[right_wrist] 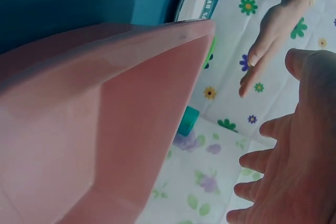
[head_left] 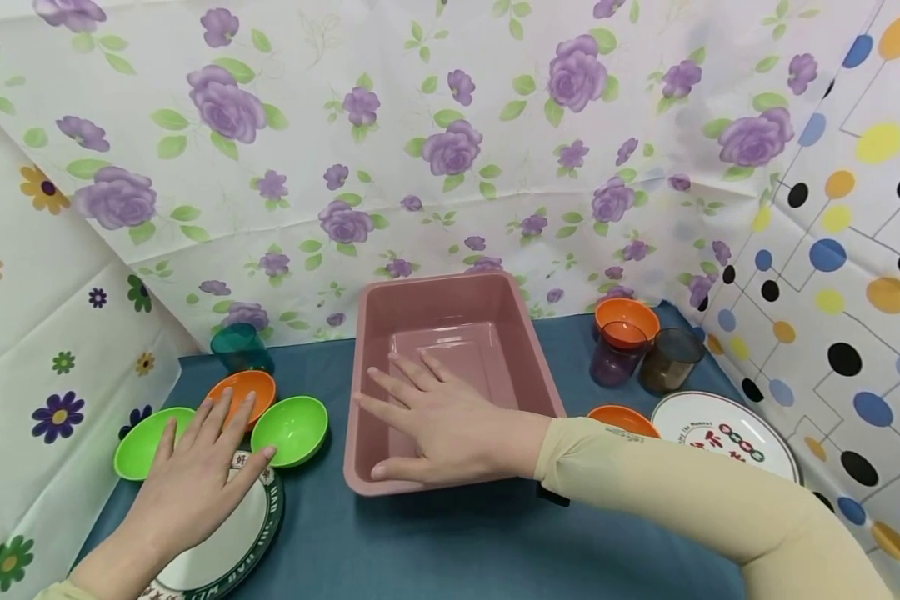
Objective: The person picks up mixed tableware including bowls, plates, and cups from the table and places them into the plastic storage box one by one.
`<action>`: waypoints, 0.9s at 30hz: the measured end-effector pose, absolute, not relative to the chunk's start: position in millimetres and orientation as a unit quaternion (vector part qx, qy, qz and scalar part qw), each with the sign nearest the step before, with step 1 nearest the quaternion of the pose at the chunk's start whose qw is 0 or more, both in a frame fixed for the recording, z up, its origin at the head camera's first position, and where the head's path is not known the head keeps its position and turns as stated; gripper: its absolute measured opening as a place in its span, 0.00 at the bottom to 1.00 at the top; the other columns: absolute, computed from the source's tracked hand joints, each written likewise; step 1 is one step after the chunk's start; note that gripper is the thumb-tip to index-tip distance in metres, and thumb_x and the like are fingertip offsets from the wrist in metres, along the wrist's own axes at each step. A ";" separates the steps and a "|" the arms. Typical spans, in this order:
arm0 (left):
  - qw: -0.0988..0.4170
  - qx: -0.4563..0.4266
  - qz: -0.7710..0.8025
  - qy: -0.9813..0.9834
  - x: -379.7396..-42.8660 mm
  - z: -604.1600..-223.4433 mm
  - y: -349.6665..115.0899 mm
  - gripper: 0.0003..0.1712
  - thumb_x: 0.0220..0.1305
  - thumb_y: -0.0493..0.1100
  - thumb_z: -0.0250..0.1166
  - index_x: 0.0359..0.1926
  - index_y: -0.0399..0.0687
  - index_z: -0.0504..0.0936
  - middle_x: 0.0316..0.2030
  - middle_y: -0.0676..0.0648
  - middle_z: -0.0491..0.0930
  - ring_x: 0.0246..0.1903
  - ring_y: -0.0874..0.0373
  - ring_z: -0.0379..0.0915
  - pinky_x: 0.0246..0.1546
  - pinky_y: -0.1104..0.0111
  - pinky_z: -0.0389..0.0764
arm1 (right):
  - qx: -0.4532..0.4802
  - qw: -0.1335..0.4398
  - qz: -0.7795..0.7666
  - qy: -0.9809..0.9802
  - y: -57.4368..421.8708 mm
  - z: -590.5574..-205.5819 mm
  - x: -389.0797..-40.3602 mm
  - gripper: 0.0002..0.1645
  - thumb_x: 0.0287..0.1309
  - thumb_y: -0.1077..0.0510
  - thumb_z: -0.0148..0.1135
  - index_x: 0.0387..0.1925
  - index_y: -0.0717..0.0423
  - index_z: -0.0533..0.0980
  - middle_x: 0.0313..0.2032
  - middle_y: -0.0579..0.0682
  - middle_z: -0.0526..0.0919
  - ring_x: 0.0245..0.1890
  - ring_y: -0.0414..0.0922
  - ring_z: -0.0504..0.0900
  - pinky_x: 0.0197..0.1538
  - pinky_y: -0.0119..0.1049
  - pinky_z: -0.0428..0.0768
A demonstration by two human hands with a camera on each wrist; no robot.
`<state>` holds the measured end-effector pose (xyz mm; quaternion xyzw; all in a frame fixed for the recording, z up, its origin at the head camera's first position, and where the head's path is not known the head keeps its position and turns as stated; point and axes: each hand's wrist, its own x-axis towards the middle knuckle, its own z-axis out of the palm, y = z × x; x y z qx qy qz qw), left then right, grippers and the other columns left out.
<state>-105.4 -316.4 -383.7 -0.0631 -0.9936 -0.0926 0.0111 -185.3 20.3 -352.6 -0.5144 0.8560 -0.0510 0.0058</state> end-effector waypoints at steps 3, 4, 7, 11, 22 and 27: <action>0.004 -0.051 -0.092 -0.994 -104.1 -385.8 -322.0 0.51 0.75 0.72 0.46 0.81 0.41 0.49 0.78 0.27 0.44 0.75 0.26 0.37 0.67 0.30 0.23 | -0.518 0.008 -0.041 0.854 8.7 -351.3 -185.3 0.51 0.66 0.17 0.31 0.82 0.31 0.39 0.82 0.46 0.39 0.80 0.49 0.28 0.77 0.54 0.29; 0.002 -0.049 -0.091 -0.995 -103.4 -386.6 -324.3 0.51 0.75 0.73 0.45 0.81 0.41 0.49 0.77 0.27 0.44 0.74 0.25 0.38 0.66 0.29 0.23 | -0.520 0.009 -0.037 0.853 4.9 -351.0 -185.6 0.51 0.66 0.18 0.31 0.82 0.31 0.39 0.82 0.46 0.39 0.80 0.50 0.30 0.77 0.55 0.28; -0.004 -0.042 -0.090 -0.995 -100.7 -388.9 -333.4 0.51 0.76 0.72 0.44 0.82 0.41 0.48 0.77 0.27 0.43 0.73 0.24 0.39 0.66 0.29 0.22 | -0.525 0.011 -0.029 0.851 -5.9 -350.5 -186.1 0.51 0.66 0.17 0.31 0.82 0.33 0.40 0.82 0.46 0.39 0.80 0.49 0.30 0.77 0.54 0.28; 0.005 -0.034 -0.083 -0.996 -96.1 -392.7 -346.8 0.49 0.77 0.70 0.43 0.82 0.43 0.44 0.77 0.26 0.45 0.72 0.22 0.41 0.66 0.31 0.20 | -0.531 0.019 -0.015 0.847 -20.6 -349.9 -184.7 0.52 0.65 0.17 0.28 0.82 0.33 0.38 0.82 0.45 0.35 0.79 0.47 0.24 0.77 0.54 0.27; -0.006 0.011 -0.083 -0.996 -88.4 -394.9 -372.1 0.51 0.77 0.71 0.42 0.82 0.40 0.42 0.74 0.21 0.46 0.69 0.20 0.41 0.61 0.23 0.32 | -0.537 0.027 0.017 0.843 -61.0 -349.1 -177.4 0.52 0.63 0.15 0.26 0.81 0.29 0.33 0.81 0.42 0.31 0.79 0.47 0.22 0.76 0.51 0.23; -0.006 0.018 -0.085 -0.996 -83.5 -395.0 -379.5 0.51 0.77 0.70 0.43 0.81 0.38 0.42 0.74 0.20 0.44 0.69 0.19 0.40 0.60 0.22 0.30 | -0.540 0.034 0.026 0.840 -80.1 -348.3 -173.5 0.52 0.63 0.15 0.28 0.80 0.26 0.31 0.81 0.40 0.30 0.79 0.46 0.21 0.76 0.51 0.22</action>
